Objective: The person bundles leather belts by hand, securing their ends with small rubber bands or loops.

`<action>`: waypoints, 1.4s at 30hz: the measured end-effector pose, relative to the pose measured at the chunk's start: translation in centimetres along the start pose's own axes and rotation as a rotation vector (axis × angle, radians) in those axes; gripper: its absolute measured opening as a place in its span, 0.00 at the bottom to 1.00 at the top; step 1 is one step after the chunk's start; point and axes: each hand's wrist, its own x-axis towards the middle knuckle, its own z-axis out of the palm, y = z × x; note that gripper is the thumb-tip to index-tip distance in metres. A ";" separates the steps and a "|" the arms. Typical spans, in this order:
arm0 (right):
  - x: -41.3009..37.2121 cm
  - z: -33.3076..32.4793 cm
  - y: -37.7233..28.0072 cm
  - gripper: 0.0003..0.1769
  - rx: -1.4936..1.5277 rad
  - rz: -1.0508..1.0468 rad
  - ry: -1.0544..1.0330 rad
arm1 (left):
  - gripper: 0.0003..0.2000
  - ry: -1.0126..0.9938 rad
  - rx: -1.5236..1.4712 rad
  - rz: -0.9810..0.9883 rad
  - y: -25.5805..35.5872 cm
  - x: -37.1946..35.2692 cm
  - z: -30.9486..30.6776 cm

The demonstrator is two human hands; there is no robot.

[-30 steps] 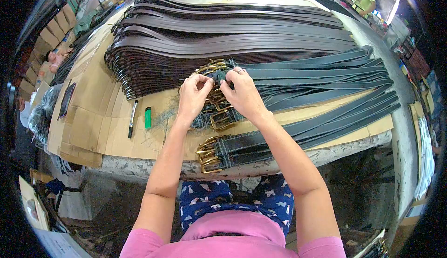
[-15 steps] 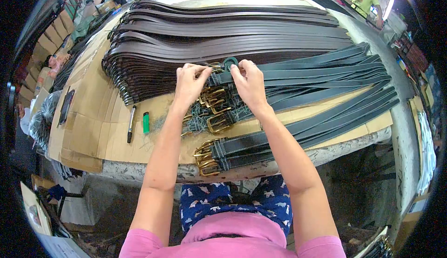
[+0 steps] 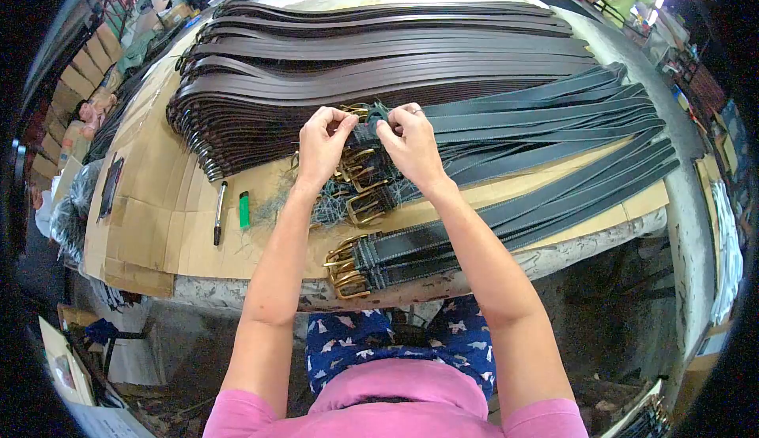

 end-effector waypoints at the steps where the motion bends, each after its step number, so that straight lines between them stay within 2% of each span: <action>1: 0.0 0.0 0.0 0.11 -0.019 -0.008 -0.007 | 0.10 0.006 -0.001 0.004 -0.1 0.0 0.1; 14: 0.0 0.1 -0.3 0.11 -0.035 0.035 -0.033 | 0.10 0.008 0.015 -0.026 0.4 0.0 0.2; 19: -0.2 0.1 -0.1 0.12 -0.057 -0.013 -0.022 | 0.10 0.016 -0.012 -0.018 0.3 0.0 0.4; 22: -0.2 0.0 -0.1 0.11 -0.043 -0.030 -0.019 | 0.09 0.014 -0.063 -0.097 0.0 0.1 0.1; 26: -0.3 -0.4 -0.3 0.10 0.009 0.003 -0.007 | 0.05 0.147 0.328 0.066 0.5 0.6 -1.8; 29: -0.5 -0.7 -0.8 0.10 0.055 0.034 0.009 | 0.05 0.034 0.287 0.313 0.7 0.9 -2.3; 30: -0.7 -0.8 -1.0 0.10 0.046 0.034 0.008 | 0.05 -0.094 0.261 0.328 1.3 0.9 -2.4; 33: -1.0 -1.3 -1.1 0.10 0.024 0.033 0.007 | 0.06 -0.310 0.389 0.437 1.9 0.9 -2.4; 37: -1.6 -1.7 -0.8 0.09 0.035 0.025 0.006 | 0.06 -0.460 0.527 0.517 2.7 1.8 -2.9; 42: -1.8 -1.9 -0.9 0.09 0.028 0.015 -0.018 | 0.05 -0.547 0.625 0.714 2.6 3.0 -2.9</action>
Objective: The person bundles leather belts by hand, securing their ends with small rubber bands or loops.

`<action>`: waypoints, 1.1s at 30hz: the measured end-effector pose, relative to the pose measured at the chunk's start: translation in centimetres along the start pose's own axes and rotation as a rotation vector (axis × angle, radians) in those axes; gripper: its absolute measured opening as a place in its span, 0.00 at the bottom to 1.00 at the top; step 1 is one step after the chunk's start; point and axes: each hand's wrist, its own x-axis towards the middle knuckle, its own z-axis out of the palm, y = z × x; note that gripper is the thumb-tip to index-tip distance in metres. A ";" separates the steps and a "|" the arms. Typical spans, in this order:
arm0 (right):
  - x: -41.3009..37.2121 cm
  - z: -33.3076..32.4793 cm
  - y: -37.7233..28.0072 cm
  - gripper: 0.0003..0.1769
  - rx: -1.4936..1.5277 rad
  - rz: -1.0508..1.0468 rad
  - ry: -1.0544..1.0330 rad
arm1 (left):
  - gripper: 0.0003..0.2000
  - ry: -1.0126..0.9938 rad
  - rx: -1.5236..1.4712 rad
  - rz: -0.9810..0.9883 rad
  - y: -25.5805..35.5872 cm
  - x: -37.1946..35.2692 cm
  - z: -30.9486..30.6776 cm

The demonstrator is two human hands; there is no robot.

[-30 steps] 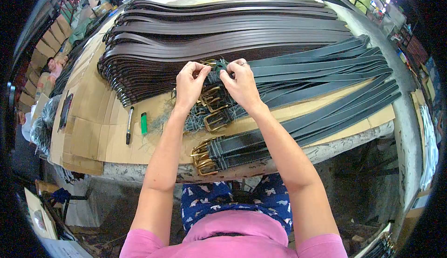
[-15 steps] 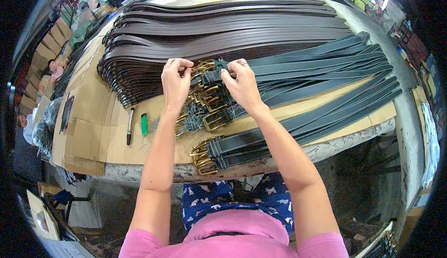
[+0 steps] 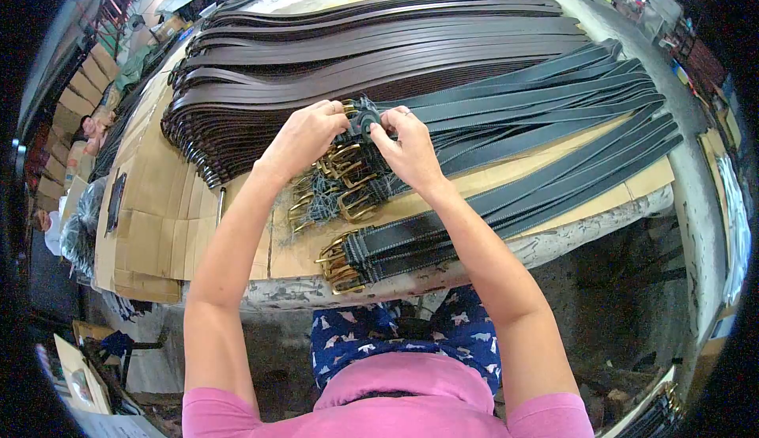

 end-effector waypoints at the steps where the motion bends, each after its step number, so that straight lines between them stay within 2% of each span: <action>1: 0.0 0.1 0.1 0.09 0.005 -0.012 0.004 | 0.04 0.006 0.028 0.038 0.1 0.2 0.0; 5: -0.2 0.3 0.1 0.10 0.011 -0.028 0.007 | 0.03 0.008 0.101 0.045 0.3 -0.2 0.5; 9: -0.4 0.7 0.5 0.10 -0.028 -0.122 0.026 | 0.04 0.130 0.038 -0.012 0.5 -1.0 1.0; 24: -0.7 0.7 -0.5 0.12 -0.005 0.004 -0.017 | 0.05 0.250 0.033 -0.054 0.9 -1.8 2.0; 30: -0.7 0.9 0.2 0.11 -0.018 -0.108 0.019 | 0.05 0.307 -0.016 -0.087 1.1 -2.0 2.4; 33: -0.7 0.8 -0.1 0.11 -0.034 -0.073 -0.006 | 0.05 0.334 -0.065 -0.138 1.2 -2.2 2.6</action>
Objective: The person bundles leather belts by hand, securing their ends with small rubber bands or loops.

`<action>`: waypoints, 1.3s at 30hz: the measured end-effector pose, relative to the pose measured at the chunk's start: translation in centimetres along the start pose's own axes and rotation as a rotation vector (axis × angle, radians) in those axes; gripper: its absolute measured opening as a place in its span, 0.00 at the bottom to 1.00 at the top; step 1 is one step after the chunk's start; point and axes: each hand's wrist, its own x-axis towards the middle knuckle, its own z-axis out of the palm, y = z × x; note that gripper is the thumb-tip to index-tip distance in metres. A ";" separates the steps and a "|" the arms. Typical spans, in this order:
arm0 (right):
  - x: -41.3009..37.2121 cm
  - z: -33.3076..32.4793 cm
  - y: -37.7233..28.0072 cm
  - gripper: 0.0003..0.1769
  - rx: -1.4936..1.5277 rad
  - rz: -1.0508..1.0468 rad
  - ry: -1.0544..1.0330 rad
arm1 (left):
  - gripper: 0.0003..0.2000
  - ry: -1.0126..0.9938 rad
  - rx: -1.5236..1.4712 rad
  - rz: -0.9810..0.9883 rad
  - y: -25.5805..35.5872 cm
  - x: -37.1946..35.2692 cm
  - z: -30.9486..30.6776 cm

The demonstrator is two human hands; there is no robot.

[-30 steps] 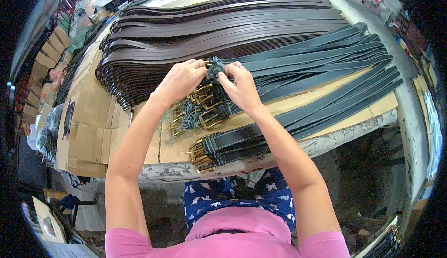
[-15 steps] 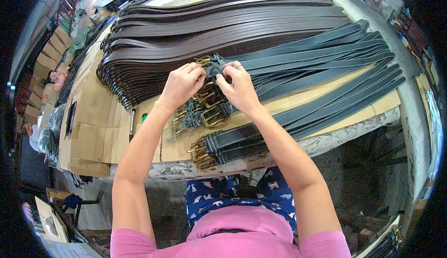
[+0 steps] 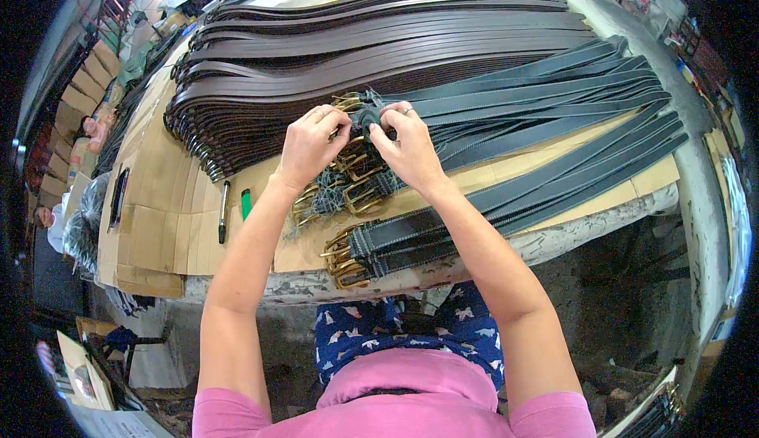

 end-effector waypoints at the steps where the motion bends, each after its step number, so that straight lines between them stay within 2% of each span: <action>1: 0.0 0.0 0.0 0.11 -0.003 -0.010 0.007 | 0.05 0.017 -0.014 -0.017 0.1 -0.1 -0.1; 2: 0.0 0.0 0.0 0.11 -0.006 -0.020 0.013 | 0.05 0.034 -0.028 -0.034 0.2 -0.1 -0.2; 5: 0.1 -0.1 0.1 0.11 -0.002 -0.030 0.040 | 0.04 0.195 -0.413 -0.393 0.4 -0.7 0.6; 6: 0.1 -0.1 0.1 0.11 0.002 -0.030 0.048 | 0.04 0.234 -0.451 -0.497 0.7 -0.8 0.5; 8: 0.7 0.0 -0.2 0.10 0.007 -0.023 0.036 | 0.04 0.289 -0.442 -0.594 0.1 -1.5 0.9; 11: 1.6 0.9 -1.1 0.10 0.114 0.047 0.001 | 0.05 0.333 -0.664 -0.789 -0.3 -2.2 1.6; 15: 2.9 1.9 -2.1 0.11 -0.057 0.000 -0.063 | 0.05 0.415 -0.683 -0.761 0.2 -2.1 1.9; 18: 3.3 2.2 -1.7 0.12 -0.146 -0.035 -0.115 | 0.06 0.364 -0.531 -0.703 0.2 -2.2 1.6; 31: 4.0 2.7 -2.9 0.12 -0.275 -0.006 -0.200 | 0.06 0.384 -0.512 -0.688 0.5 -2.2 1.7; 39: 3.8 2.9 -2.7 0.12 -0.297 -0.010 -0.185 | 0.06 0.387 -0.499 -0.668 0.7 -2.1 1.5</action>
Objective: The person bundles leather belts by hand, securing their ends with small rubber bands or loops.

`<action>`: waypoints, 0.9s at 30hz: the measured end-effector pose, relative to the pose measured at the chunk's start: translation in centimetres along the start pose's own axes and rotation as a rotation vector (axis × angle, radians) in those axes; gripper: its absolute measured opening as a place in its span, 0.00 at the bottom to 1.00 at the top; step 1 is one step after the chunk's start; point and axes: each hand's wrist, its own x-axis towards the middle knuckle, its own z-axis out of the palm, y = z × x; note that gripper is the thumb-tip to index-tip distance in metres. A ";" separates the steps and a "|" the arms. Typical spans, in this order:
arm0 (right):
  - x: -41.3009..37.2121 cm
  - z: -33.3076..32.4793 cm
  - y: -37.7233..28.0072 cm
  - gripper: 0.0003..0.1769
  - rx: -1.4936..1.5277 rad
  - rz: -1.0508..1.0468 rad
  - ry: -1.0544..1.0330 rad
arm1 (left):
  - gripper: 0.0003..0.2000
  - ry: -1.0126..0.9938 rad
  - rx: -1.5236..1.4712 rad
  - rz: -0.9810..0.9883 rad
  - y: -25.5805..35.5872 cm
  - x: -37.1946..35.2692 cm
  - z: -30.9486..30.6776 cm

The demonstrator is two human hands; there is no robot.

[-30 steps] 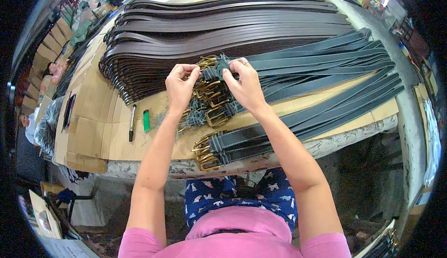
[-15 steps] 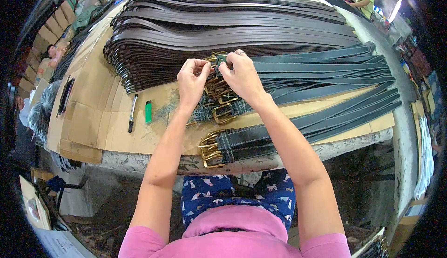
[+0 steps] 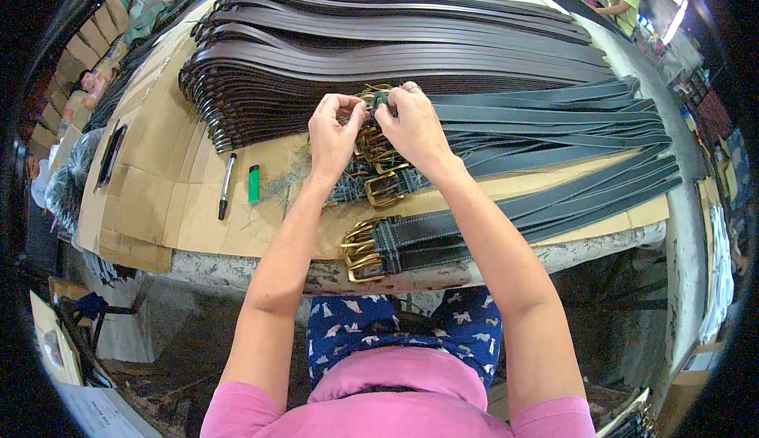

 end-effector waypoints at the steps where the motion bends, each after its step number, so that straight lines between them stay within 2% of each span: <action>1: 0.0 0.0 0.0 0.12 -0.004 -0.006 0.004 | 0.06 -0.001 -0.006 -0.004 0.0 0.0 0.0; 11: -0.3 -0.1 0.0 0.12 0.039 0.012 0.012 | 0.06 0.024 -0.061 0.013 -0.8 0.1 0.1; 14: -0.5 -0.4 0.6 0.12 0.123 0.022 0.050 | 0.07 -0.025 -0.148 -0.111 -0.2 0.3 -0.9; 17: -0.6 -1.1 1.7 0.12 0.249 0.054 0.150 | 0.13 -0.265 0.138 0.242 0.3 0.7 -3.1; 18: -0.7 -1.6 2.0 0.13 0.259 0.077 0.164 | 0.21 -0.452 0.144 0.128 1.0 0.7 -3.9; 19: -0.8 -2.2 2.3 0.13 0.267 0.101 0.180 | 0.23 -0.532 0.170 0.147 0.5 0.5 -4.2; 24: -1.1 -4.1 3.7 0.13 0.358 0.186 0.162 | 0.23 -0.592 0.214 0.222 0.0 1.6 -4.4; 27: -1.5 -5.0 2.8 0.12 0.431 0.180 0.194 | 0.13 -0.549 0.167 0.273 1.1 3.1 -4.7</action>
